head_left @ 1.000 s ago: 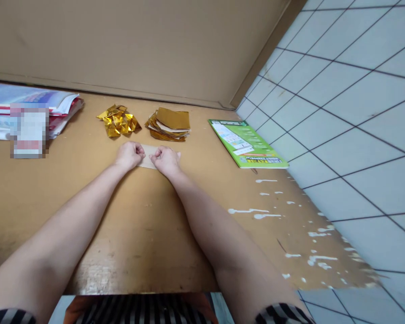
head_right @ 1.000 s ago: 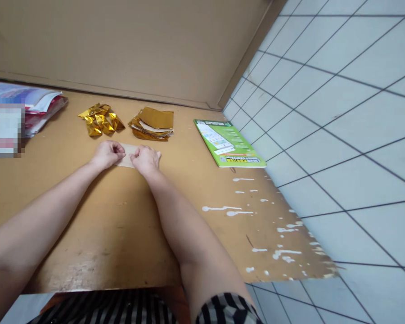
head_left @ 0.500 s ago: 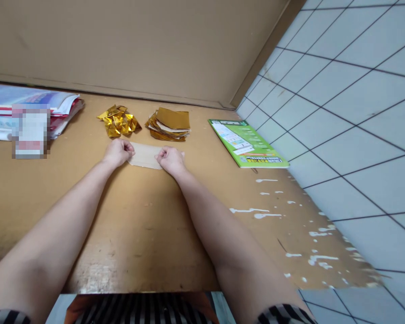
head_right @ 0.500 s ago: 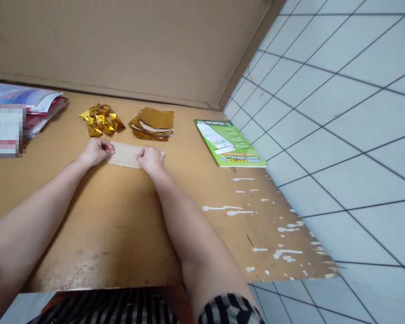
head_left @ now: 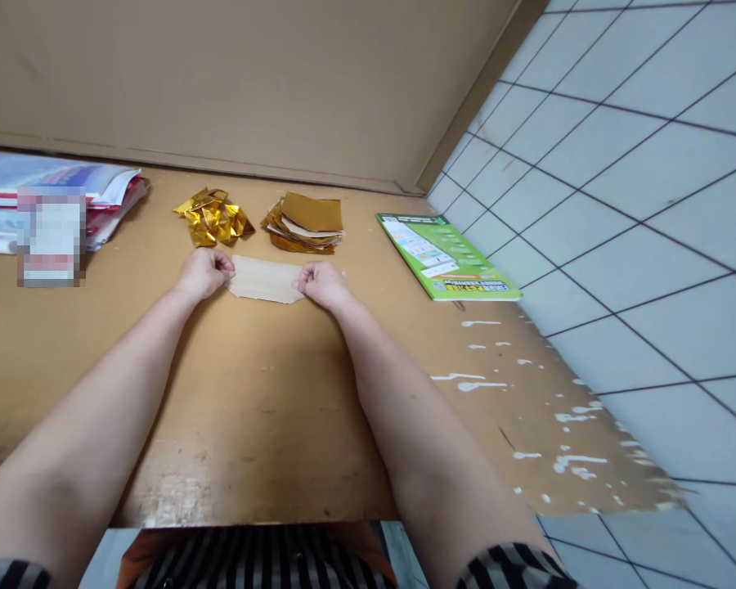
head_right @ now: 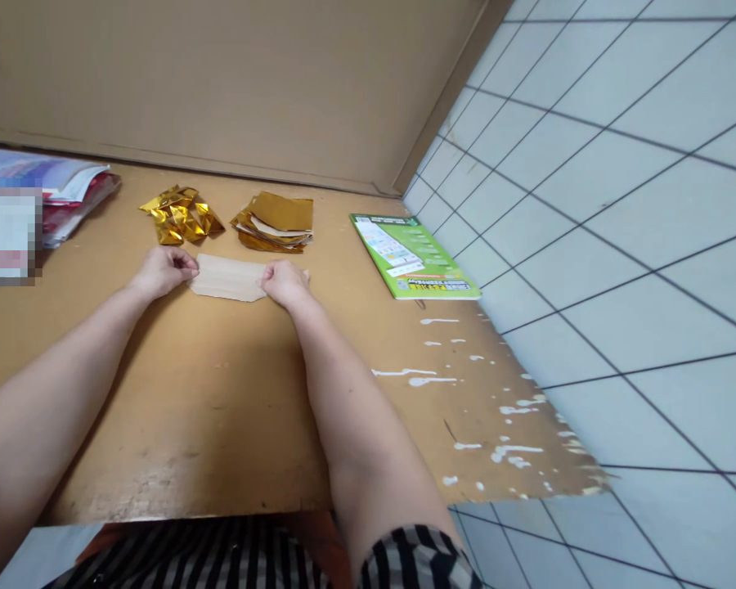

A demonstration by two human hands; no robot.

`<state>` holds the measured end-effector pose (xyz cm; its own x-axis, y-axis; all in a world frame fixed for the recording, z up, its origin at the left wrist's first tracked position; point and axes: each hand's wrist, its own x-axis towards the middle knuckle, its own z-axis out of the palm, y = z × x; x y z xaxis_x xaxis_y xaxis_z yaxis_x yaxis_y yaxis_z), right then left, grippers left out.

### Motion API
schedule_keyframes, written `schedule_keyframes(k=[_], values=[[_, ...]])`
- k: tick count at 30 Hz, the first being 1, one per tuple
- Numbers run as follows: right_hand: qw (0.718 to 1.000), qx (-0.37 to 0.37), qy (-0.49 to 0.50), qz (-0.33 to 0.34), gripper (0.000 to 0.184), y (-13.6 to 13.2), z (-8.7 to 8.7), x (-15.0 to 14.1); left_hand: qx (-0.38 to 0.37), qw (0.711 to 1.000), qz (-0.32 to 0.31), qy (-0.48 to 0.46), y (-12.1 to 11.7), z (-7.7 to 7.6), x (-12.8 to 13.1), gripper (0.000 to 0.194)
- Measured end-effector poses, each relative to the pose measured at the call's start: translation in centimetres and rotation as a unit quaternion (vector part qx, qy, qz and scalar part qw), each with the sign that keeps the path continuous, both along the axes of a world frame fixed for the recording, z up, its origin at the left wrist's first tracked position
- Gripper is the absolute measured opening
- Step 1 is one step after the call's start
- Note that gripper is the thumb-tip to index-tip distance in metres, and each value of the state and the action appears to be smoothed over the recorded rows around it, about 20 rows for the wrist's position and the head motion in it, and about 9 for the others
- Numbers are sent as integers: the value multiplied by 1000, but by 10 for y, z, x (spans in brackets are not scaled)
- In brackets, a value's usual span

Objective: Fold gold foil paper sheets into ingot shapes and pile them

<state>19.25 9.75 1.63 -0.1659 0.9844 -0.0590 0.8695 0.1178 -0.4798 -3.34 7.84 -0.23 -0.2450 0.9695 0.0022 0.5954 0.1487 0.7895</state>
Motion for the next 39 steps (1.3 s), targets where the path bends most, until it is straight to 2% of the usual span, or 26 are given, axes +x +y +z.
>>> schedule_keyframes(k=[10, 13, 15, 18, 20, 23, 26, 31, 35, 39], values=[[1000, 1, 1, 3, 19, 1, 0, 5, -3, 998, -15, 57, -1, 0, 0, 13], [1000, -5, 2, 0, 21, 0, 2, 5, 55, 988, -45, 136, 0, -4, 2, 17], [1000, -10, 2, -4, 22, 0, 3, 4, 124, 970, -96, 185, 0, -7, 5, 21], [1000, -12, -1, -7, 21, -1, 4, 3, 206, 929, -215, 222, -4, -12, 16, 27], [1000, -8, -6, -7, 20, -1, 4, 2, 231, 897, -294, 236, -7, -15, 25, 29], [1000, -3, -17, -3, 18, -1, 5, 2, 232, 871, -348, 258, -13, -17, 35, 31], [999, 2, -40, 2, 15, -3, 6, 0, 223, 862, -358, 282, -16, -17, 39, 32], [995, 65, -69, 41, 12, -14, 3, -15, 219, 861, -357, 287, -15, -18, 38, 32], [993, 71, -61, 71, 17, -22, -6, -27, 211, 864, -366, 275, -12, -20, 35, 32], [994, 68, -58, 68, 19, -23, -10, -30, 209, 863, -377, 264, -11, -19, 34, 31]])
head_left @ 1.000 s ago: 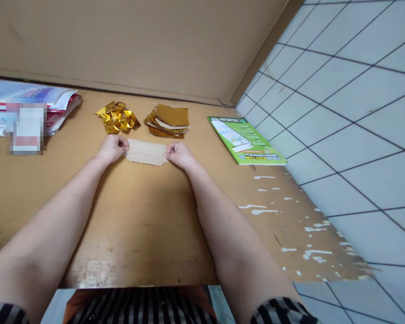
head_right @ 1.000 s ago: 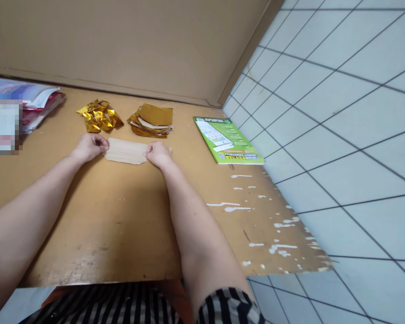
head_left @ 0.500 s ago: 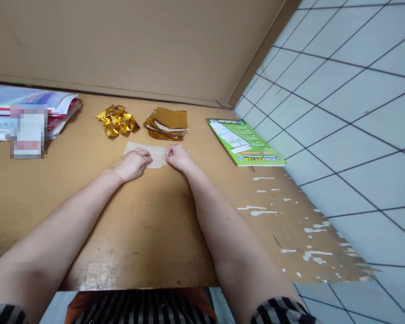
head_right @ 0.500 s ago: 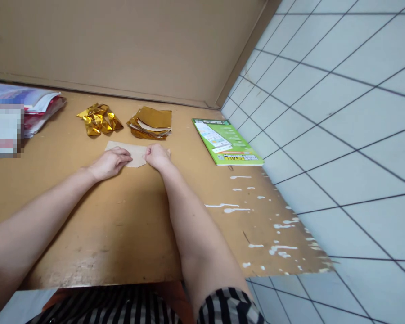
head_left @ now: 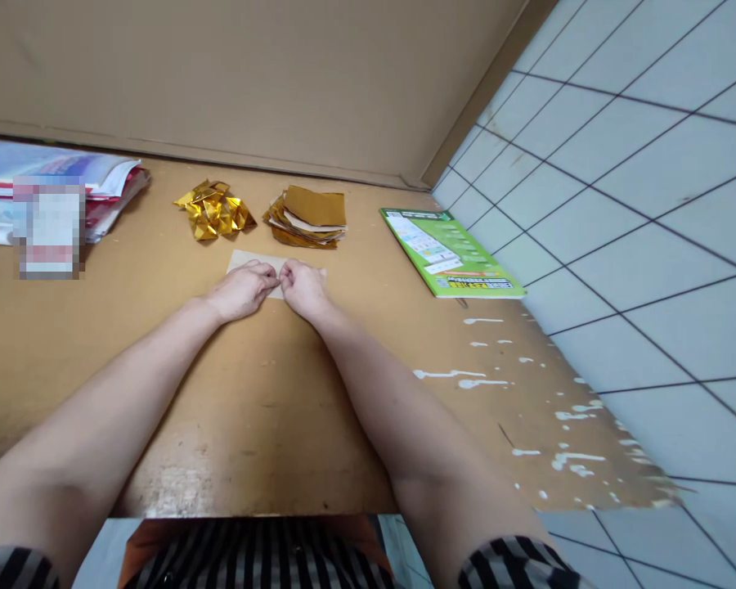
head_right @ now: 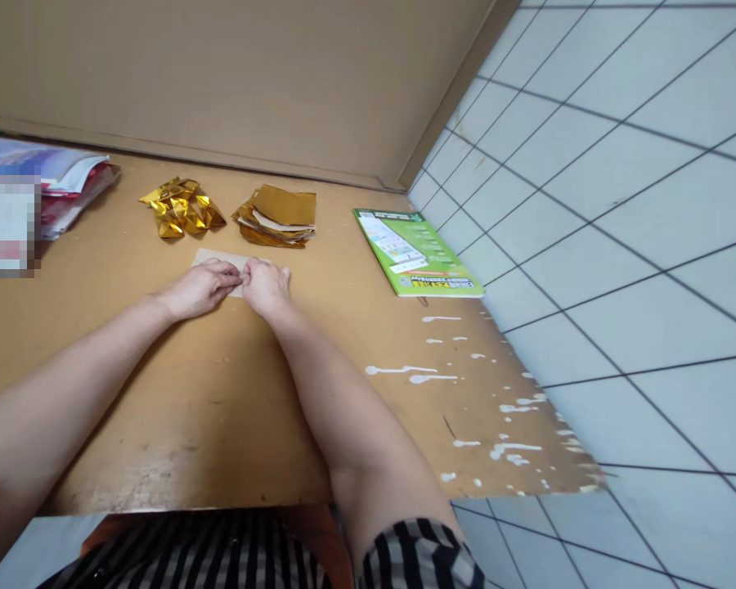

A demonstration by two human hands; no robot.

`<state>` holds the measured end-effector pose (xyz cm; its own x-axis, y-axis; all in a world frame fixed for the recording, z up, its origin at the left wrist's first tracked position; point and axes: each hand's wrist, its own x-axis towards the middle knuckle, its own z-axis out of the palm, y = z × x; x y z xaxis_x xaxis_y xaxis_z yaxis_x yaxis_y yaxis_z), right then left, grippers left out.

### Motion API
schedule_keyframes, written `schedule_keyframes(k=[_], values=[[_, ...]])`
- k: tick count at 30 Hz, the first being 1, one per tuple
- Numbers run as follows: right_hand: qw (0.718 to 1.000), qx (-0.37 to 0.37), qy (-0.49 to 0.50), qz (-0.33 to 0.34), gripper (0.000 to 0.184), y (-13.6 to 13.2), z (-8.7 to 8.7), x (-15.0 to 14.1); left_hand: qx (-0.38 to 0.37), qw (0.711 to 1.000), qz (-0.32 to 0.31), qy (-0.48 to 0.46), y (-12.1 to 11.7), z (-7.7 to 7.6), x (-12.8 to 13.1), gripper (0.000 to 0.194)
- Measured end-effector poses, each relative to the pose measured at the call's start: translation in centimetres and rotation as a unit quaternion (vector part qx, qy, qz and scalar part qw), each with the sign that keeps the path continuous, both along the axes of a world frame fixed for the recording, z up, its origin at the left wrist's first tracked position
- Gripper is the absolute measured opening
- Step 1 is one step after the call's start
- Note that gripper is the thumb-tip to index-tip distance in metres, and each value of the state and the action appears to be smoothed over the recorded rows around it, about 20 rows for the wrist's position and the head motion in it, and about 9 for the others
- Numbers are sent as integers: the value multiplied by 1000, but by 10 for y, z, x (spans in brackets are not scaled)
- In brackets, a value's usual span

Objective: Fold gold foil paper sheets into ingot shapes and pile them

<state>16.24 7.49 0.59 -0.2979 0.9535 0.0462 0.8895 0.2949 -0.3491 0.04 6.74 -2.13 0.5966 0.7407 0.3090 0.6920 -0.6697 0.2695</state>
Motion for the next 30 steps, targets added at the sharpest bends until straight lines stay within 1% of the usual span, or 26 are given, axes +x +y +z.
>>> schedule_keyframes(k=[5, 8, 12, 14, 17, 20, 22, 24, 27, 30], values=[[1000, -4, 3, -8, 18, -1, 2, -1, -10, 1000, 4, -11, 1, 0, -2, 28], [1000, -6, 0, -14, 18, -2, 3, -1, -16, 999, 0, -30, 4, -2, -8, 24], [1000, 1, -9, -15, 19, -2, 4, 1, -16, 998, 16, -55, 7, -7, -15, 21], [1000, 5, -25, -11, 21, -3, 4, 1, -16, 998, 24, -52, 6, -7, -15, 21], [998, 27, -59, 3, 26, -4, 3, 0, -9, 999, 29, -20, -2, -2, -11, 23], [994, 58, -89, 34, 29, -8, 4, -2, -6, 999, 33, 31, -14, 4, -6, 29], [990, 64, -108, 61, 29, -10, 6, -4, -12, 997, 44, 58, -22, 6, -4, 34], [986, 63, -126, 85, 29, -14, 10, -6, -18, 996, 57, 71, -28, 6, -4, 41], [981, 63, -139, 120, 34, -22, 13, -10, -39, 993, 76, 84, -33, 3, -5, 54], [980, 58, -134, 136, 39, -30, 8, -9, -79, 988, 84, 106, -37, 2, -6, 66]])
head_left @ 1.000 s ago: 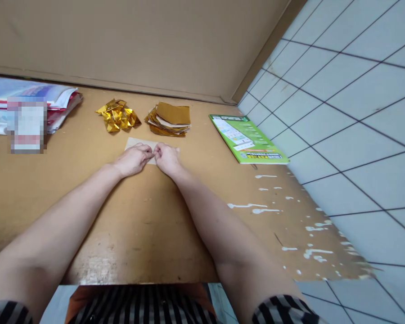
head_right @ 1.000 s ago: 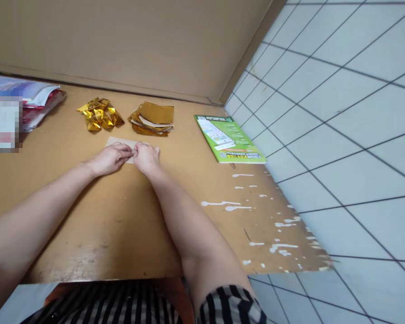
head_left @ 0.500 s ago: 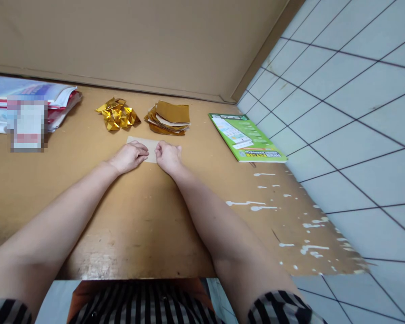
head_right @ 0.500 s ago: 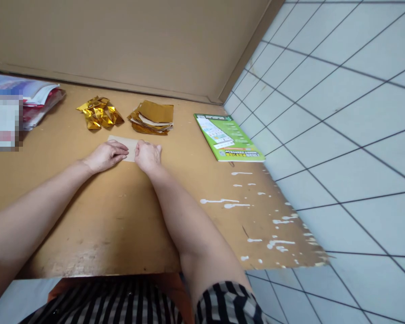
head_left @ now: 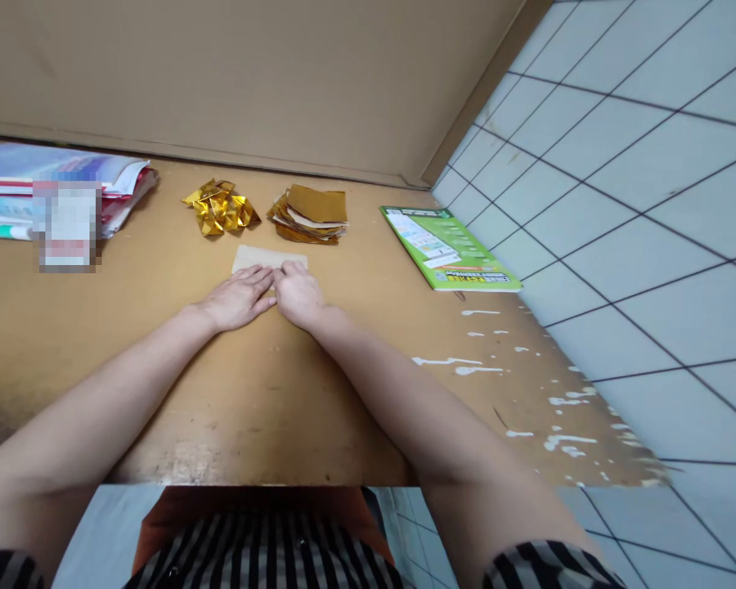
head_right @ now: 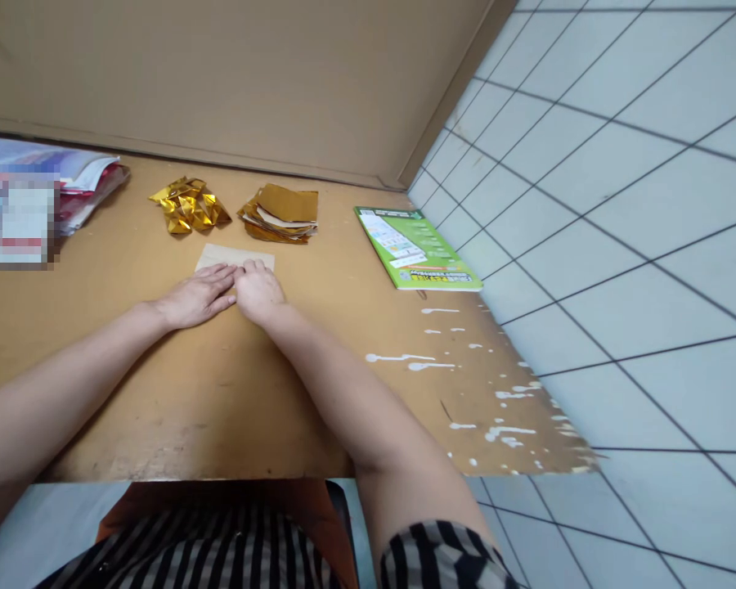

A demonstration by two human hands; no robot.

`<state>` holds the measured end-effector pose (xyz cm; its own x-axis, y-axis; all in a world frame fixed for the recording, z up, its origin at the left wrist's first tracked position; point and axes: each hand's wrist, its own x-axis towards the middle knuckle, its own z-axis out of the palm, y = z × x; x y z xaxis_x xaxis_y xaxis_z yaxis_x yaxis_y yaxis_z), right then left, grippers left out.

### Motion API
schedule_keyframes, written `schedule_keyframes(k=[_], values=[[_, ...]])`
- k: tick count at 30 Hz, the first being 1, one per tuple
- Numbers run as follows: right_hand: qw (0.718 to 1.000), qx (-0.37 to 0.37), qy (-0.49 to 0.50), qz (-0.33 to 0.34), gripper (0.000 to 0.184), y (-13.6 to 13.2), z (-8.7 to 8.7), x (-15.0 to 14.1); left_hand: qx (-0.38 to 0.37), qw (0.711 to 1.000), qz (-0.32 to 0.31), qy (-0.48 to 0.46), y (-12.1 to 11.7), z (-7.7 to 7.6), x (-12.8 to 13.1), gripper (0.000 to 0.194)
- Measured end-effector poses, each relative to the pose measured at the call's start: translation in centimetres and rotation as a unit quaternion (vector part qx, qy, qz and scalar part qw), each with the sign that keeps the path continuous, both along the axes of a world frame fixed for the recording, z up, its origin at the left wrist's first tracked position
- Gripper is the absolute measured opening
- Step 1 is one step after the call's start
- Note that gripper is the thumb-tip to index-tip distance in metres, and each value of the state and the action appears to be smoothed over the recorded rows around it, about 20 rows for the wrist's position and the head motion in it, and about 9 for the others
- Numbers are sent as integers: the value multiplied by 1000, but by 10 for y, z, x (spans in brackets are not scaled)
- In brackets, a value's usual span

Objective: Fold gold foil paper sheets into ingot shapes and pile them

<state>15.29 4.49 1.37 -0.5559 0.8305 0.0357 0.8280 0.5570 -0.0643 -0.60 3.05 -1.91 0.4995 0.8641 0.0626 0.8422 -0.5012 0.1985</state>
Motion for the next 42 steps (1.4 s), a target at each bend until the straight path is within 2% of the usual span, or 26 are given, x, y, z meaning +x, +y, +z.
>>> schedule_keyframes(k=[6, 9, 15, 21, 25, 28, 32, 35, 42], values=[[996, -39, 70, 28, 55, 0, -26, 13, -38, 999, -8, 33, -3, 2, -2, 82], [994, -73, 73, 29, 67, 1, -31, 20, -43, 998, -14, 44, -4, 4, -5, 87], [993, -104, 50, 14, 81, -4, -24, 32, -67, 995, 18, 73, -8, 13, -13, 92], [993, -107, 43, -12, 82, -8, -20, 41, -80, 993, 40, 79, -8, 17, -17, 94], [993, -113, 22, -31, 83, -9, -11, 33, -73, 994, 29, 70, -6, 13, -20, 96], [993, -112, 40, -9, 86, -9, -6, 18, -68, 995, 20, 66, -4, 11, -22, 96], [988, -125, 78, 50, 87, -11, -9, -6, -70, 994, 16, 78, -3, 10, -22, 92], [988, -126, 81, 42, 90, -13, -15, -13, -77, 993, 12, 87, -2, 12, -22, 89], [990, -126, 44, 36, 90, -10, -19, 10, -76, 994, 14, 71, -3, 11, -21, 94]])
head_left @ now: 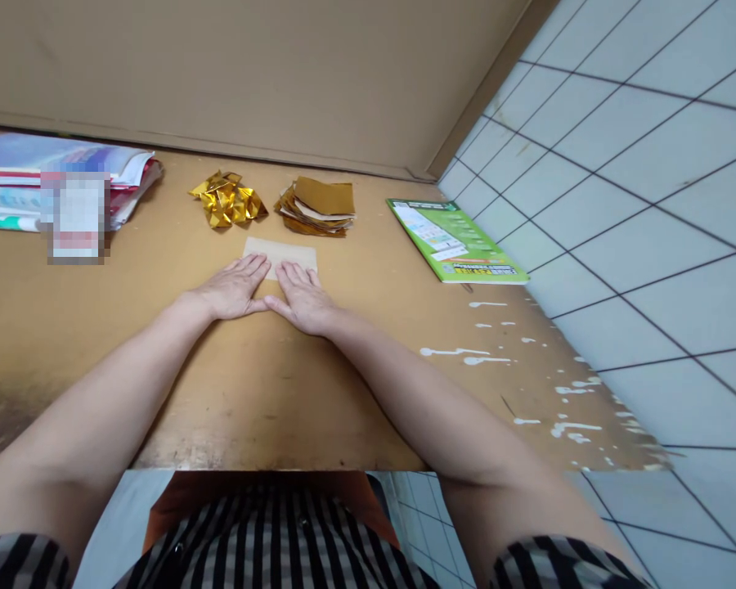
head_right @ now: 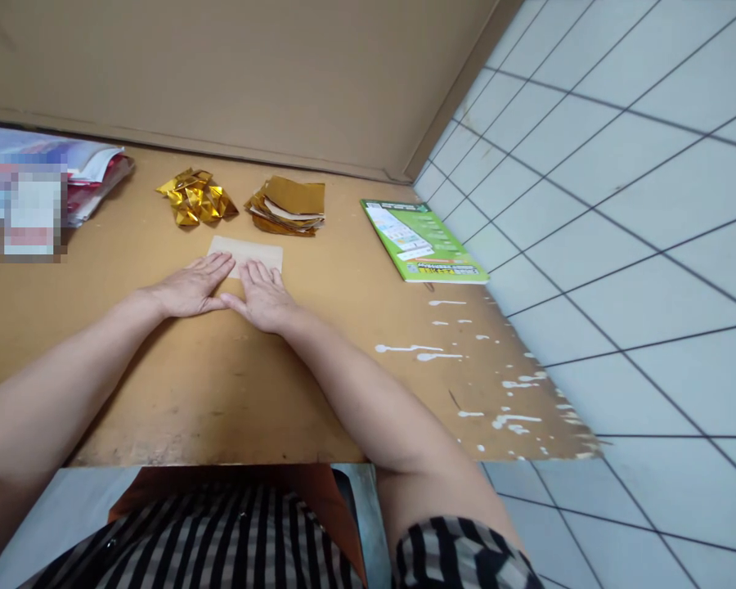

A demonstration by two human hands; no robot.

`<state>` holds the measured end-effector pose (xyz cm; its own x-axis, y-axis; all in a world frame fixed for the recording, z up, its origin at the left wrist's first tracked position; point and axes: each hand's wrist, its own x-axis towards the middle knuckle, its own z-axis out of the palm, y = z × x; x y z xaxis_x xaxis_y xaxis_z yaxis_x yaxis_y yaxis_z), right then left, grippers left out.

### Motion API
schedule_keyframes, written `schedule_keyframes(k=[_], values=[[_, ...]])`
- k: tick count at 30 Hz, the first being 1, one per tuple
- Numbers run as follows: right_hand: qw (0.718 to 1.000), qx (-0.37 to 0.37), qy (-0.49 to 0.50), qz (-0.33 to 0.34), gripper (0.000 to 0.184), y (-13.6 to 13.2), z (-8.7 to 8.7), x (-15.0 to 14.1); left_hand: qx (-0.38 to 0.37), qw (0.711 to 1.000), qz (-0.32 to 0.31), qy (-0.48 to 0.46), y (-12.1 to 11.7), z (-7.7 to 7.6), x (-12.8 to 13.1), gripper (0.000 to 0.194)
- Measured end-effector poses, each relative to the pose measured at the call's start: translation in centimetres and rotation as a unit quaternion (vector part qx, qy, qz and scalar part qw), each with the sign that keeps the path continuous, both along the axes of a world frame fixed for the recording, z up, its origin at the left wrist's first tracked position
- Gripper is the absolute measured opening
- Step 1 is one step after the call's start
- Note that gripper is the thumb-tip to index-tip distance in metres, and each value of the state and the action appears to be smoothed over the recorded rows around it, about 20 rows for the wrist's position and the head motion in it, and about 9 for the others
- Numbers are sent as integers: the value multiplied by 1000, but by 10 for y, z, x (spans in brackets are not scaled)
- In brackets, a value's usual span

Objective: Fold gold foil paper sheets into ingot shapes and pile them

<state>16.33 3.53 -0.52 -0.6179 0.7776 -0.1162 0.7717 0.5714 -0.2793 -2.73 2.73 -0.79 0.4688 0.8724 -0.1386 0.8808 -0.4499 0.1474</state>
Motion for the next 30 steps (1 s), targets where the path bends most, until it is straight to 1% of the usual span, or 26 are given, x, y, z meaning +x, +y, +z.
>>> schedule_keyframes(k=[4, 7, 10, 14, 17, 19, 23, 27, 30], values=[[1000, 20, 5, -7, 90, 3, -4, 13, 14, 1000, 2, -8, -1, -1, -2, 94], [999, 30, 13, -10, 88, 3, -5, 15, 14, 1000, 20, -15, -2, 2, 1, 90], [1000, 22, 4, -12, 88, 0, -3, 12, 10, 999, 31, -36, -3, 8, 14, 87], [1000, 7, 4, -14, 89, -2, 0, 9, -28, 998, -7, -64, -4, 13, 38, 88], [1000, 0, 6, -17, 90, -2, 0, 8, -41, 997, -13, -69, -3, 12, 45, 91], [1000, 2, 4, -18, 89, -2, 0, 8, -32, 997, -14, -65, -2, 10, 42, 91], [1000, 6, -5, -22, 88, -1, -1, 9, -24, 999, -7, -37, -1, 5, 27, 92], [1000, 23, 12, -9, 88, 1, -5, 12, 0, 1000, 8, -18, 0, 1, 12, 91], [999, 31, 23, -5, 89, 2, -8, 13, 9, 1000, 19, -11, -1, 1, 6, 93]])
